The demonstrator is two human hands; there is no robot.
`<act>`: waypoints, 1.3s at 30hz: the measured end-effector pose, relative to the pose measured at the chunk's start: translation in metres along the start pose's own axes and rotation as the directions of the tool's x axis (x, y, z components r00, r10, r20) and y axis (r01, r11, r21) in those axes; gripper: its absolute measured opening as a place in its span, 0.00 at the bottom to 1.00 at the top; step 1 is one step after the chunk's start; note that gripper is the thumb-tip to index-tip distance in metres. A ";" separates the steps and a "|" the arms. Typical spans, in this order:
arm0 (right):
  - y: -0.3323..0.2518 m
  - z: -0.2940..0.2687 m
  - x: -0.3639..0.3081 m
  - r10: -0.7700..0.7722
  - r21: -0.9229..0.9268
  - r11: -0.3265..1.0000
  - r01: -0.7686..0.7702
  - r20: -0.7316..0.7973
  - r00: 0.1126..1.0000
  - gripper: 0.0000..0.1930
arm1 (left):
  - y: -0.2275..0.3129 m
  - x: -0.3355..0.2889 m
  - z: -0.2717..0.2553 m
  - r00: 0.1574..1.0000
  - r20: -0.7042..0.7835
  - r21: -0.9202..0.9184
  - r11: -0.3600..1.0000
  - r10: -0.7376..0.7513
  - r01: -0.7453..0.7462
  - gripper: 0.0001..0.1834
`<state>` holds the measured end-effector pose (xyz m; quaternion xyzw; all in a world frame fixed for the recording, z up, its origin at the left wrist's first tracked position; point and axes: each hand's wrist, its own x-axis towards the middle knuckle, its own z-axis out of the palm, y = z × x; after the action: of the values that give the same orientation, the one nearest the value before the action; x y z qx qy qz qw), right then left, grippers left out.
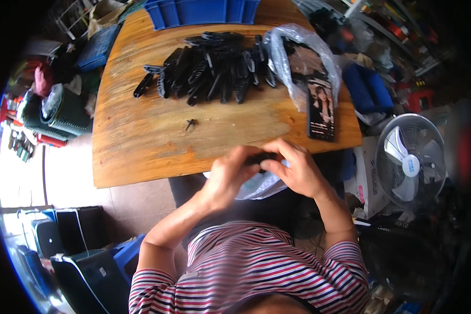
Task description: The person sorts and inspects black plastic industrial parts by hand on a wooden workbench.
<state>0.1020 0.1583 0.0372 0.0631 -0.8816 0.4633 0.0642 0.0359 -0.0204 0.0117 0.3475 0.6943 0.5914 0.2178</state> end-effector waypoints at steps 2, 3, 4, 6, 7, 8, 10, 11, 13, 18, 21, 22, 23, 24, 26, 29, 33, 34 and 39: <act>0.001 0.002 -0.016 -0.003 -0.020 1.000 0.002 -0.056 0.998 0.13 | 0.000 -0.001 0.000 0.987 0.131 0.049 0.993 0.097 -0.104 0.15; 0.002 0.003 -0.024 0.024 0.001 1.000 -0.024 -0.072 0.997 0.13 | 0.005 0.002 -0.006 0.966 0.233 0.044 0.992 0.107 -0.121 0.16; 0.007 0.005 -0.030 -0.033 -0.045 0.999 0.029 -0.085 0.996 0.14 | 0.008 0.004 -0.013 0.932 0.307 0.193 0.946 0.193 -0.260 0.18; 0.022 0.017 -0.045 -0.132 -0.133 0.985 0.109 -0.178 0.975 0.15 | 0.007 0.013 -0.032 0.952 0.147 0.168 0.942 0.268 -0.291 0.17; 0.035 0.025 -0.052 -0.161 -0.221 0.968 0.119 -0.187 0.969 0.16 | -0.007 0.022 -0.052 0.964 0.039 0.371 0.892 0.262 -0.258 0.17; 0.044 0.033 -0.057 -0.193 -0.306 0.943 0.133 -0.174 0.966 0.16 | -0.017 0.032 -0.072 0.954 -0.255 0.322 0.944 0.158 -0.070 0.18; 0.054 0.042 -0.061 -0.153 -0.449 0.888 0.094 -0.098 0.983 0.15 | -0.035 0.059 -0.130 0.844 -0.284 0.818 0.574 0.454 -0.034 0.20; 0.051 0.042 -0.057 -0.120 -0.461 0.884 0.082 -0.053 0.991 0.15 | -0.045 0.061 -0.157 0.854 -0.342 0.844 0.528 0.393 0.095 0.19; 0.047 0.036 -0.047 -0.140 -0.256 0.957 0.139 0.014 0.990 0.14 | -0.054 0.063 -0.192 0.857 -0.296 0.939 0.295 0.422 0.179 0.18; 0.039 -0.041 0.028 -0.348 -0.313 0.898 0.308 -0.077 0.934 0.06 | -0.082 0.066 -0.209 0.912 -0.333 0.890 0.399 0.241 0.220 0.18; 0.079 -0.098 0.111 -0.181 -0.431 0.901 0.050 -0.269 0.946 0.05 | -0.081 0.063 -0.202 0.910 -0.339 0.887 0.404 0.240 0.224 0.19; 0.115 -0.120 0.139 -0.173 -0.558 0.830 -0.014 -0.280 0.944 0.06 | -0.083 0.065 -0.199 0.893 -0.331 0.885 0.429 0.304 0.182 0.16; 0.144 -0.136 0.165 -0.083 -0.589 0.798 -0.131 -0.321 0.943 0.07 | -0.083 0.067 -0.198 0.872 -0.326 0.882 0.450 0.366 0.141 0.13; 0.174 -0.147 0.183 -0.069 -0.566 0.801 -0.196 -0.412 0.909 0.07 | -0.080 0.072 -0.196 0.877 -0.339 0.865 0.480 0.341 0.147 0.12; 0.188 -0.143 0.212 0.060 -0.568 0.770 -0.289 -0.386 0.921 0.08 | -0.080 0.066 -0.200 0.876 -0.373 0.835 0.522 0.307 0.173 0.10; 0.207 -0.138 0.227 0.217 -0.561 0.705 -0.434 -0.411 0.885 0.09 | -0.076 0.050 -0.202 0.866 -0.407 0.776 0.610 0.291 0.160 0.11; 0.206 -0.150 0.207 0.218 -0.439 0.821 -0.365 -0.351 0.911 0.10 | -0.038 0.033 -0.159 0.858 -0.504 -0.106 0.993 -0.099 0.053 0.18; 0.195 -0.147 0.198 0.157 -0.296 0.915 -0.274 -0.366 0.917 0.10 | -0.034 0.027 -0.150 0.889 -0.426 -0.293 0.955 -0.166 0.038 0.19; 0.100 -0.119 0.137 0.179 0.042 0.984 -0.174 -0.259 0.949 0.10 | -0.037 0.026 -0.103 0.973 -0.104 -0.710 0.700 -0.205 0.071 0.20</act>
<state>-0.0435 0.3057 0.0474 -0.0770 -0.8633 0.4795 0.1375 -0.0626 -0.0726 0.0000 0.1321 0.4579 0.8207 0.3152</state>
